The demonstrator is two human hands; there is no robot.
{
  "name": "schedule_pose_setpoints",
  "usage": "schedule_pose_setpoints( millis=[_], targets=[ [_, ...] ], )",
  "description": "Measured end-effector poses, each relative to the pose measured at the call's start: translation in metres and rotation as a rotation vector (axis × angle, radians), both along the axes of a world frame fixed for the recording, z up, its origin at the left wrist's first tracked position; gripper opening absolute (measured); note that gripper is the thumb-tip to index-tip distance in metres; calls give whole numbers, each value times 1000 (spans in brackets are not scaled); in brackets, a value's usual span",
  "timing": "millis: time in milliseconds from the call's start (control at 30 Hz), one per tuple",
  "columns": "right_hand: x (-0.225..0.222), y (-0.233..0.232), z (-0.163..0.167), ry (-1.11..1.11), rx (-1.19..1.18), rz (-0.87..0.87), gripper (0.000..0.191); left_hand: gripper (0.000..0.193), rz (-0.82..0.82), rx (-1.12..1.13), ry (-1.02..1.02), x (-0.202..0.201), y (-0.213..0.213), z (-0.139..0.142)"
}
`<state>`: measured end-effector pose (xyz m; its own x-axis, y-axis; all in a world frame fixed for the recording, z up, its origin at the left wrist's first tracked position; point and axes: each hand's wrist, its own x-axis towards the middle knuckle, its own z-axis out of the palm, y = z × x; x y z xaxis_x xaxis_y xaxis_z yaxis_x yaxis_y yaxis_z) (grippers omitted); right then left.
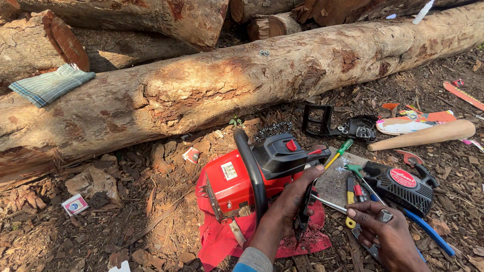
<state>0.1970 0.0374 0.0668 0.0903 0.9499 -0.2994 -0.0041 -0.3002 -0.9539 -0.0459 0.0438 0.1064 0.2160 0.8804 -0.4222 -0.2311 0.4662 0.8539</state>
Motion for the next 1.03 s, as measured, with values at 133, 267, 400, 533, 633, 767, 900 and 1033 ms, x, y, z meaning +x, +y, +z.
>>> schedule_pose_setpoints(
  millis=[133,267,400,533,633,767,900,1033],
  targets=[
    [-1,1,2,-13,30,-32,18,92,14,-1,6,-1,0,3],
    [-2,-1,-1,-7,96,-60,16,81,42,41,-36,-2,-1,5],
    [-3,-3,-9,-1,169,-50,17,73,55,44,-63,-1,0,2],
    [-6,-5,-8,-95,125,2,17,72,48,48,-80,0,0,0],
    [-5,-4,-6,-115,162,-11,18,72,78,72,-73,1,2,1],
    [-6,-4,-11,-125,165,-20,17,74,54,43,-126,0,-1,5],
    [-1,-6,-12,-141,36,68,21,76,45,23,-259,-1,-4,9],
    [2,-3,-18,-108,222,11,17,81,51,33,-157,-1,-4,6]
  ],
)
